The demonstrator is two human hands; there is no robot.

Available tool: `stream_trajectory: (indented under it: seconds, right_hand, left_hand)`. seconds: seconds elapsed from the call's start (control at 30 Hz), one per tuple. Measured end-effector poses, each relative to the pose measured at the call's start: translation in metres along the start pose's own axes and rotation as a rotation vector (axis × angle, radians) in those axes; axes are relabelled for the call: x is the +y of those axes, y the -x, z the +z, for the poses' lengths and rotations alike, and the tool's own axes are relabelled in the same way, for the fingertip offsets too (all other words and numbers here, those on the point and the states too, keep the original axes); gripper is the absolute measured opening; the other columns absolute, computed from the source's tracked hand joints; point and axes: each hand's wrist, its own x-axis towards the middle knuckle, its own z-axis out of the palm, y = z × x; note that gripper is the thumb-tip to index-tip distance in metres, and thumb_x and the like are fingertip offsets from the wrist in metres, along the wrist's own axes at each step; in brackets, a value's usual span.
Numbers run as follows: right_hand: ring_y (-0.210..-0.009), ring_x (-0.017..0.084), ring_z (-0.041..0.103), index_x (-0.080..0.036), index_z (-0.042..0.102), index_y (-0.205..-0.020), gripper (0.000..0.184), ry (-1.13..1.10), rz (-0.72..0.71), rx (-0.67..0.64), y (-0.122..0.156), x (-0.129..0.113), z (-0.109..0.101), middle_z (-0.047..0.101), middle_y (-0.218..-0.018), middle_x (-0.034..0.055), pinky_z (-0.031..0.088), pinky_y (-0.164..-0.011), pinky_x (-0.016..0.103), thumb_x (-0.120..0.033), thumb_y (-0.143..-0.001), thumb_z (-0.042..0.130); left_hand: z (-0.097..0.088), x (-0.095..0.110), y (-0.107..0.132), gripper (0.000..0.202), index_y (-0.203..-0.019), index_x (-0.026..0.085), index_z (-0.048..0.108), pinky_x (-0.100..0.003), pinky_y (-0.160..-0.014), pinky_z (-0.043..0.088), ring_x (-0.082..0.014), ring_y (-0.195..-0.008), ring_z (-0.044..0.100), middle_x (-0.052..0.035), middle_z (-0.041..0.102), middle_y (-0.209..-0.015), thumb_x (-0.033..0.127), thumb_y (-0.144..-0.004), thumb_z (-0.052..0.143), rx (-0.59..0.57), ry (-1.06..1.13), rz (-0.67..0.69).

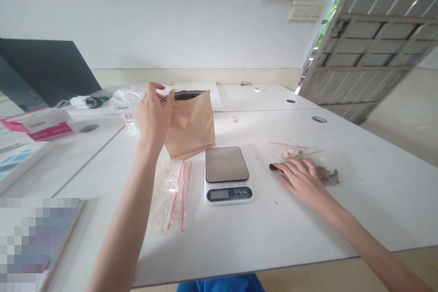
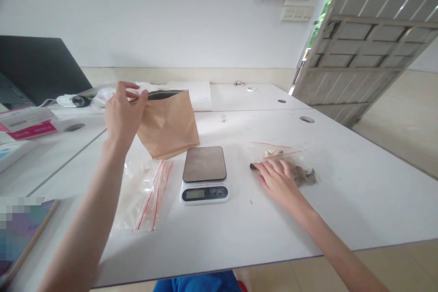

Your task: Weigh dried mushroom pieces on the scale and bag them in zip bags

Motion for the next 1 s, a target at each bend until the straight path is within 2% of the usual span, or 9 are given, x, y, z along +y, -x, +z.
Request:
stream_trajectory:
  seconds: [0.13, 0.23, 0.33, 0.43, 0.53, 0.67, 0.73, 0.83, 1.0]
  right_hand:
    - [-0.09, 0.025, 0.06, -0.022, 0.066, -0.092, 0.026, -0.031, -0.01, 0.007, -0.024, -0.007, -0.003, 0.072, -0.085, 0.0066, 0.029, -0.089, 0.045, -0.017, -0.09, 0.041]
    - [-0.083, 0.021, 0.06, -0.022, 0.065, -0.092, 0.022, -0.151, -0.021, 0.068, -0.053, -0.026, -0.009, 0.072, -0.086, 0.0044, 0.031, -0.084, 0.039, -0.022, -0.092, 0.043]
    - [-0.082, 0.02, 0.06, -0.021, 0.065, -0.096, 0.018, -0.187, -0.06, 0.103, -0.082, -0.055, -0.009, 0.072, -0.088, 0.0039, 0.032, -0.081, 0.036, -0.023, -0.092, 0.048]
    - [-0.083, 0.02, 0.059, -0.021, 0.066, -0.095, 0.016, -0.177, -0.205, 0.011, -0.102, -0.078, -0.003, 0.07, -0.088, 0.0048, 0.035, -0.077, 0.034, -0.019, -0.089, 0.051]
    - [-0.079, 0.02, 0.058, -0.02, 0.066, -0.089, 0.016, -0.247, -0.258, 0.047, -0.109, -0.092, -0.01, 0.068, -0.089, 0.0068, 0.04, -0.072, 0.034, -0.02, -0.09, 0.049]
    - [-0.082, 0.019, 0.059, -0.018, 0.059, -0.095, 0.015, -0.542, -0.269, 0.294, -0.11, -0.107, -0.053, 0.064, -0.086, 0.0076, 0.047, -0.074, 0.032, -0.021, -0.09, 0.045]
    - [-0.098, 0.021, 0.058, -0.017, 0.054, -0.108, 0.021, -0.643, -0.363, 0.219, -0.114, -0.114, -0.076, 0.064, -0.101, 0.01, 0.048, -0.082, 0.034, -0.024, -0.09, 0.045]
    - [-0.105, 0.022, 0.058, -0.017, 0.054, -0.112, 0.026, -0.669, -0.369, 0.016, -0.127, -0.119, -0.092, 0.063, -0.11, 0.0105, 0.048, -0.088, 0.037, -0.021, -0.094, 0.036]
    - [-0.086, 0.022, 0.065, -0.02, 0.064, -0.089, 0.027, -0.677, -0.279, -0.152, -0.153, -0.121, -0.074, 0.069, -0.093, 0.0068, 0.049, -0.076, 0.035, -0.015, -0.09, 0.037]
  left_hand:
    - [-0.014, 0.006, 0.001, 0.027, -0.103, 0.021, 0.058, -0.04, -0.082, 0.043, -0.0273, -0.093, 0.06, -0.011, 0.065, -0.1, 0.038, -0.082, 0.051, -0.084, -0.052, 0.008]
    - [-0.027, 0.006, 0.002, 0.025, -0.098, 0.022, 0.061, -0.039, -0.08, 0.044, -0.0272, -0.09, 0.059, -0.0099, 0.066, -0.097, 0.037, -0.08, 0.053, -0.202, -0.095, 0.061]
    - [-0.038, 0.004, 0.004, 0.029, -0.101, 0.021, 0.063, -0.039, -0.081, 0.043, -0.0265, -0.088, 0.06, -0.0087, 0.067, -0.095, 0.038, -0.079, 0.053, -0.397, -0.129, 0.154]
    - [-0.045, 0.003, 0.009, 0.027, -0.092, 0.022, 0.068, -0.034, -0.077, 0.043, -0.0248, -0.08, 0.062, -0.0057, 0.069, -0.085, 0.04, -0.074, 0.058, -0.674, -0.11, 0.235]
    - [-0.05, 0.009, 0.018, 0.019, -0.082, 0.026, 0.07, -0.029, -0.066, 0.042, -0.0215, -0.065, 0.061, -0.0021, 0.069, -0.07, 0.037, -0.074, 0.056, -0.88, -0.113, 0.218]
    - [-0.054, 0.024, 0.029, 0.019, -0.077, 0.025, 0.071, -0.03, -0.066, 0.041, -0.0205, -0.059, 0.06, -0.0014, 0.067, -0.064, 0.025, -0.075, 0.052, -0.878, -0.19, 0.241]
    - [-0.055, 0.031, 0.033, 0.019, -0.071, 0.023, 0.07, -0.03, -0.065, 0.041, -0.0212, -0.059, 0.06, -0.0024, 0.066, -0.062, 0.019, -0.074, 0.051, -0.872, -0.176, 0.273]
    - [-0.055, 0.037, 0.037, 0.025, -0.059, 0.021, 0.066, -0.03, -0.062, 0.04, -0.0211, -0.054, 0.059, -0.003, 0.061, -0.053, 0.009, -0.071, 0.048, -0.893, -0.185, 0.318]
    - [-0.055, 0.041, 0.041, 0.027, -0.06, 0.02, 0.064, -0.03, -0.057, 0.04, -0.0222, -0.053, 0.06, -0.0056, 0.065, -0.058, 0.006, -0.072, 0.045, -0.952, -0.328, 0.333]
